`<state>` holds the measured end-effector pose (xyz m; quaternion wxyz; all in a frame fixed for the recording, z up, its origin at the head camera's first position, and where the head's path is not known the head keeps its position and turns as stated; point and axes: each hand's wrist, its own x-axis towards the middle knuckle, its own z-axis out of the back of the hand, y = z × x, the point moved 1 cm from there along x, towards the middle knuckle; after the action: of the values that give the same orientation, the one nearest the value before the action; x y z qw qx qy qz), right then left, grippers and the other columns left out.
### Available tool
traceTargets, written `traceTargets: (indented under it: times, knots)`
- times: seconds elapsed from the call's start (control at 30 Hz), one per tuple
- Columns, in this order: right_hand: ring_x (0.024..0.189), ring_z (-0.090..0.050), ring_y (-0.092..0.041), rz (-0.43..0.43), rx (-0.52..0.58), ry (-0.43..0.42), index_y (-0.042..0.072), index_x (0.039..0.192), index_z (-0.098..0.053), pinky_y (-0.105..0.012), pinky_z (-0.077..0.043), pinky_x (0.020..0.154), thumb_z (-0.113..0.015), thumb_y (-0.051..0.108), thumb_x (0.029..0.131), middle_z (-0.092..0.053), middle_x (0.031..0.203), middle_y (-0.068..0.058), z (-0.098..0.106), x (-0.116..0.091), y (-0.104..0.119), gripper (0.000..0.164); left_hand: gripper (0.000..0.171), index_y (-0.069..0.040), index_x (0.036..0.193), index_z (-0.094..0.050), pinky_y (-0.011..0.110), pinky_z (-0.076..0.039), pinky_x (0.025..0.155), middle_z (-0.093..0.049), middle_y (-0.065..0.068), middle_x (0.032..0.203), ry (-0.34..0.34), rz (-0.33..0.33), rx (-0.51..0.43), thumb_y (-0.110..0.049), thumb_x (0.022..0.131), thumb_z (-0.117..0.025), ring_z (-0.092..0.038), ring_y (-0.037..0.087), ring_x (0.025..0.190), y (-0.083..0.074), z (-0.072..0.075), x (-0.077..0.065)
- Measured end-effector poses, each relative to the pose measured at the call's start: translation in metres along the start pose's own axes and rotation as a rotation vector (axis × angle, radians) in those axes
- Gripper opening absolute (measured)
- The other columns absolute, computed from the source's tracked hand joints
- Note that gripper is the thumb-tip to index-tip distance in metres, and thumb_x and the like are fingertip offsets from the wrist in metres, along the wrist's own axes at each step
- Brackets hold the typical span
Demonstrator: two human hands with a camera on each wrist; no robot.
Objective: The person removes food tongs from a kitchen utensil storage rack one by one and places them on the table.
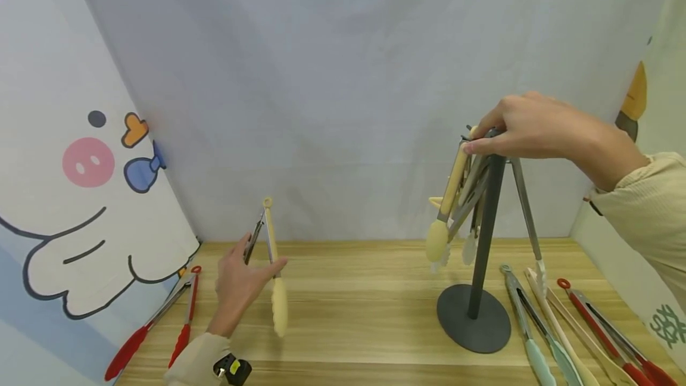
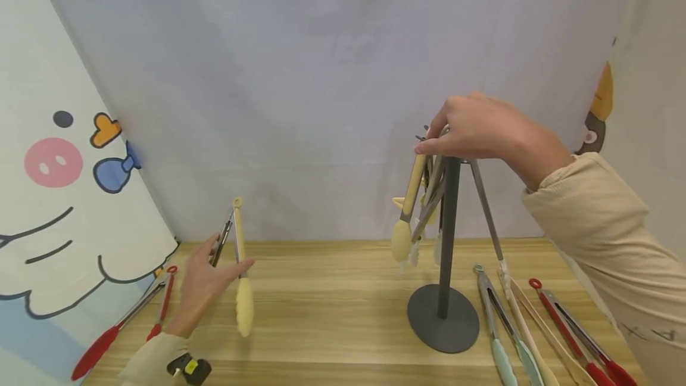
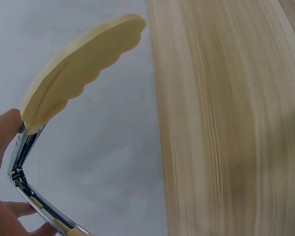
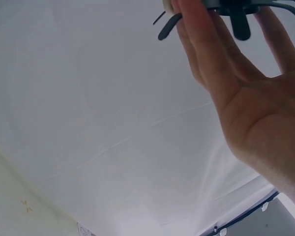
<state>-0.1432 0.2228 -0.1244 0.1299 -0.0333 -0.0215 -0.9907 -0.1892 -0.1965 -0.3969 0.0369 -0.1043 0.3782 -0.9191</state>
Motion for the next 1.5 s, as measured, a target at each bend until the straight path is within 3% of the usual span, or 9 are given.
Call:
traceTargets:
  times: [0.17, 0.4, 0.83, 1.13, 1.33, 1.5]
  knots:
    - [0.076, -0.059, -0.02, -0.001, 0.018, -0.002, 0.012, 0.119, -0.068, -0.04, -0.045, 0.062, -0.058, 0.051, 0.09, -0.063, 0.115, -0.02, 0.0, -0.001, 0.003, 0.05, 0.099, -0.017, 0.15, -0.027, 0.069, -0.034, 0.086, -0.028, 0.025, 0.145, -0.011, 0.033, 0.055, -0.063, 0.073, -0.069, -0.03, 0.048, 0.127, 0.009, 0.003, 0.0]
    - [0.088, -0.062, -0.027, 0.033, 0.041, -0.015, 0.008, 0.116, -0.069, -0.047, -0.047, 0.07, -0.061, 0.045, 0.09, -0.064, 0.112, -0.021, 0.002, 0.0, 0.005, 0.046, 0.102, -0.013, 0.151, -0.025, 0.068, -0.036, 0.084, -0.027, 0.028, 0.144, -0.022, 0.071, 0.046, -0.061, 0.073, -0.071, -0.029, 0.049, 0.126, 0.022, 0.007, 0.001]
    - [0.095, -0.061, -0.029, 0.063, 0.06, -0.026, 0.009, 0.115, -0.07, -0.048, -0.047, 0.073, -0.062, 0.044, 0.09, -0.063, 0.117, -0.02, 0.0, -0.003, 0.004, 0.043, 0.112, -0.005, 0.148, -0.026, 0.063, -0.037, 0.084, -0.031, 0.033, 0.136, 0.001, 0.128, 0.066, -0.072, 0.068, -0.066, -0.036, 0.049, 0.117, 0.046, 0.008, 0.001]
    - [0.092, -0.06, -0.028, 0.065, 0.055, -0.038, 0.008, 0.114, -0.07, -0.045, -0.046, 0.069, -0.063, 0.042, 0.09, -0.063, 0.113, -0.02, -0.002, -0.007, 0.004, 0.042, 0.113, -0.003, 0.148, -0.025, 0.072, -0.026, 0.088, -0.029, 0.035, 0.139, 0.033, 0.171, 0.098, -0.073, 0.069, -0.065, -0.03, 0.052, 0.123, 0.061, 0.007, 0.001]
    - [0.085, -0.056, -0.025, 0.077, 0.044, -0.047, 0.007, 0.113, -0.07, -0.041, -0.042, 0.065, -0.063, 0.039, 0.09, -0.064, 0.11, -0.019, -0.002, -0.01, 0.006, 0.04, 0.11, -0.004, 0.147, -0.027, 0.076, -0.025, 0.083, -0.03, 0.035, 0.137, 0.028, 0.194, 0.132, -0.071, 0.069, -0.066, -0.03, 0.055, 0.121, 0.067, 0.005, 0.002]
    - [0.1, -0.058, -0.035, 0.088, 0.045, -0.047, 0.007, 0.113, -0.07, -0.049, -0.045, 0.072, -0.063, 0.038, 0.091, -0.062, 0.115, -0.022, -0.003, -0.012, 0.005, 0.04, 0.107, -0.002, 0.144, -0.03, 0.08, -0.021, 0.08, -0.03, 0.037, 0.136, 0.025, 0.204, 0.157, -0.068, 0.069, -0.068, -0.028, 0.058, 0.12, 0.071, 0.004, 0.002]
